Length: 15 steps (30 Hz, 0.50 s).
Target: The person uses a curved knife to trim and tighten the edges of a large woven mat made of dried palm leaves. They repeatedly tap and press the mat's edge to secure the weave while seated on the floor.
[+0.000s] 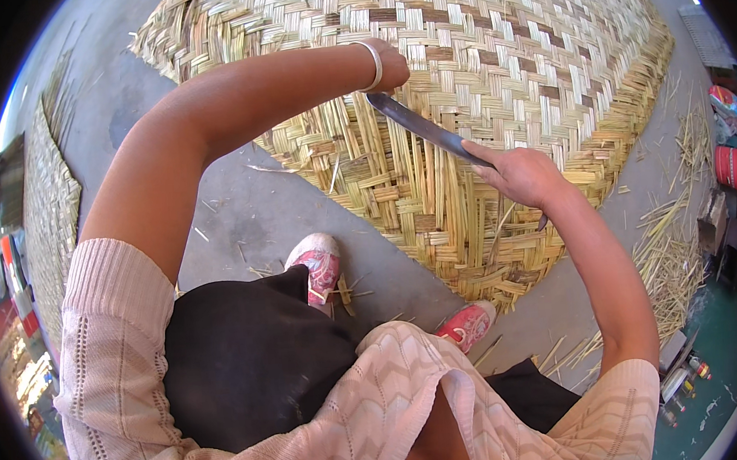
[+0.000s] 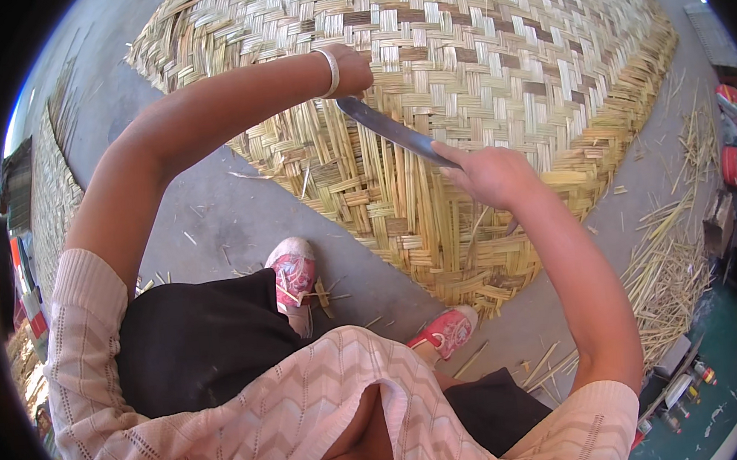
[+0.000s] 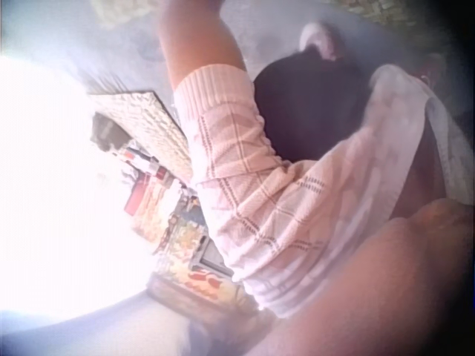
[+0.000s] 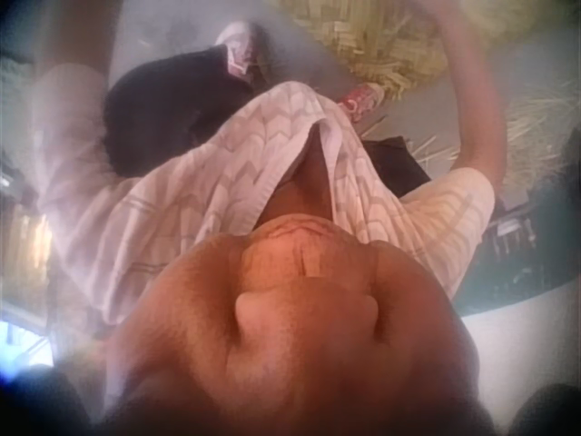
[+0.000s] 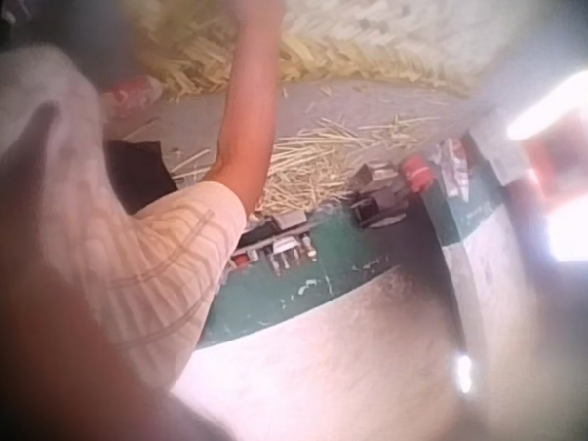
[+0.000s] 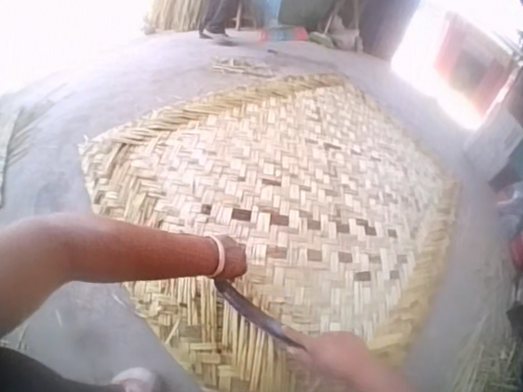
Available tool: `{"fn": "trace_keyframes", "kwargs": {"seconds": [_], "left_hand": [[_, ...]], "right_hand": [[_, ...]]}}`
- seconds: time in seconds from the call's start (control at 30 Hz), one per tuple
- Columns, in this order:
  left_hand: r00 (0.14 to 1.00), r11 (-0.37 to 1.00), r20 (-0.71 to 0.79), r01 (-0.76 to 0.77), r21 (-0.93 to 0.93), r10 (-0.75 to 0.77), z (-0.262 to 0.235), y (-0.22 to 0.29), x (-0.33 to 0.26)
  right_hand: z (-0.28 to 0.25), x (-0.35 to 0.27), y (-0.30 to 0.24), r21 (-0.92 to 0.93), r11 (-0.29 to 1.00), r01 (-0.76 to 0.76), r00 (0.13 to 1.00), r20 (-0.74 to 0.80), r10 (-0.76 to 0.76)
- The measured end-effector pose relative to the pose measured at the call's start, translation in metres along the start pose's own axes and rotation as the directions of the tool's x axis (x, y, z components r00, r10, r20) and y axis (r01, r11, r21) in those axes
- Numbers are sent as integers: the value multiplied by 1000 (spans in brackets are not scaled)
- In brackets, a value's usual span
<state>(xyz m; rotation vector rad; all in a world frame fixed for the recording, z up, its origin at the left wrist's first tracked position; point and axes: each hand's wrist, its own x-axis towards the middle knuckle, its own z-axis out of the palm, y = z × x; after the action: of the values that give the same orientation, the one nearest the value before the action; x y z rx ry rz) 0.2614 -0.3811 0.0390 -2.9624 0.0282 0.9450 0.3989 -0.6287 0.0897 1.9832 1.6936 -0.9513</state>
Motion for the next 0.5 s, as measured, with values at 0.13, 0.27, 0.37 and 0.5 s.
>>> {"fn": "trace_keyframes", "kwargs": {"seconds": [0.13,0.27,0.37,0.5], "left_hand": [[999,998,-18,42,37,-41,15,4,4],[1000,1000,-13,22,-8,-23,16,11,-2],[985,972,168,77,-223,-39,1,47,-19],[849,478,-97,-383,-790,520,4,134,-66]], "right_hand": [[7,14,6,55,998,27,1000,4,-27],[11,21,11,105,994,32,998,47,-37],[11,26,10,146,989,20,998,55,-29],[3,27,4,136,989,-50,998,43,44]]}}
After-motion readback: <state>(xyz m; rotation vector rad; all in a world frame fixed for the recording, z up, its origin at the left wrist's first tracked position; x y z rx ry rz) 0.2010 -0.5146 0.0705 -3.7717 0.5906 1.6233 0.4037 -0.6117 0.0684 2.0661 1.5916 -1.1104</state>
